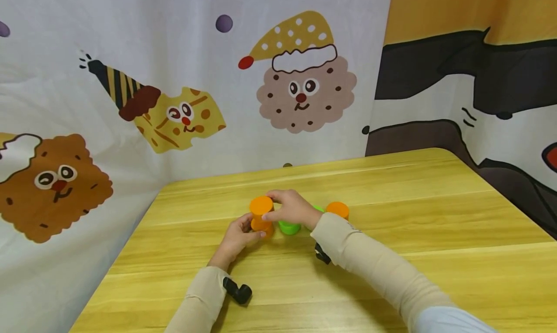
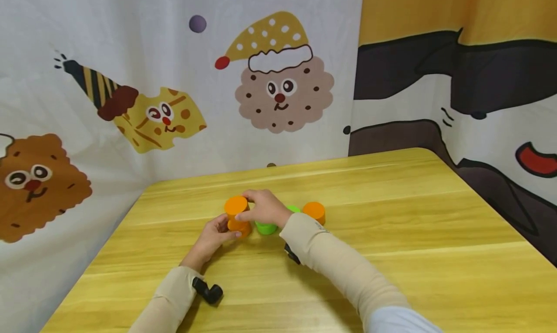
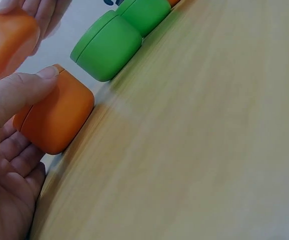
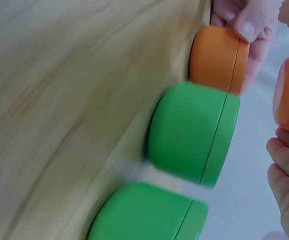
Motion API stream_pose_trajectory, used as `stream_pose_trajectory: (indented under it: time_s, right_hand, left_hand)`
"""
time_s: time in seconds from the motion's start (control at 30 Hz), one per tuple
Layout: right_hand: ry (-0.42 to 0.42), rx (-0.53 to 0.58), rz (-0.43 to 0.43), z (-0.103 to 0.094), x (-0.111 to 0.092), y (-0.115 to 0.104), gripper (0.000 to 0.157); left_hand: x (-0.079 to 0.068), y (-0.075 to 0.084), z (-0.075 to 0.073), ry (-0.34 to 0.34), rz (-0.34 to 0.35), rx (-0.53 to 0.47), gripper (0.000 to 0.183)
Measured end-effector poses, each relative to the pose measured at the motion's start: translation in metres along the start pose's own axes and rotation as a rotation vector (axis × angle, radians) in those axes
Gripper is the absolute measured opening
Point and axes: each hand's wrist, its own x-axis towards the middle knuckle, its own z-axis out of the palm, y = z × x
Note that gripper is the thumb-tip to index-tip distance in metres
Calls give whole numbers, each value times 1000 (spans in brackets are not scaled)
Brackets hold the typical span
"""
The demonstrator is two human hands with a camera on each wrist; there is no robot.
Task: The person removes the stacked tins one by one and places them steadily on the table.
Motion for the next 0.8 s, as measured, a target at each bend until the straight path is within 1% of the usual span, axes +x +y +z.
stream_pose_trajectory:
  time_s: [0.1,0.17,0.37,0.47,0.63,0.8]
  right_hand:
    - [23,1,19,-5,-5,6,50]
    - [41,24,25,-8,-8,12,50]
    - [107,99,42,-18,-18,25,45]
    - [147,121,63,-25,-23,31,43]
    - [205,114,71,-37,-30,38,42]
    - [242,119,81,-49,-39,46,43]
  left_hand:
    - [0,0,1,-2,-8,-2,58]
    - [-1,-1,1,-4,-11,3,59]
    - [-1,-1,2,-8,-22,0,61]
    - [-1,-1,2,-8,-12,5,61]
    - [-1,-1,0,-4,3,11,61]
    - [0,1,-1,-5,-9,23,61]
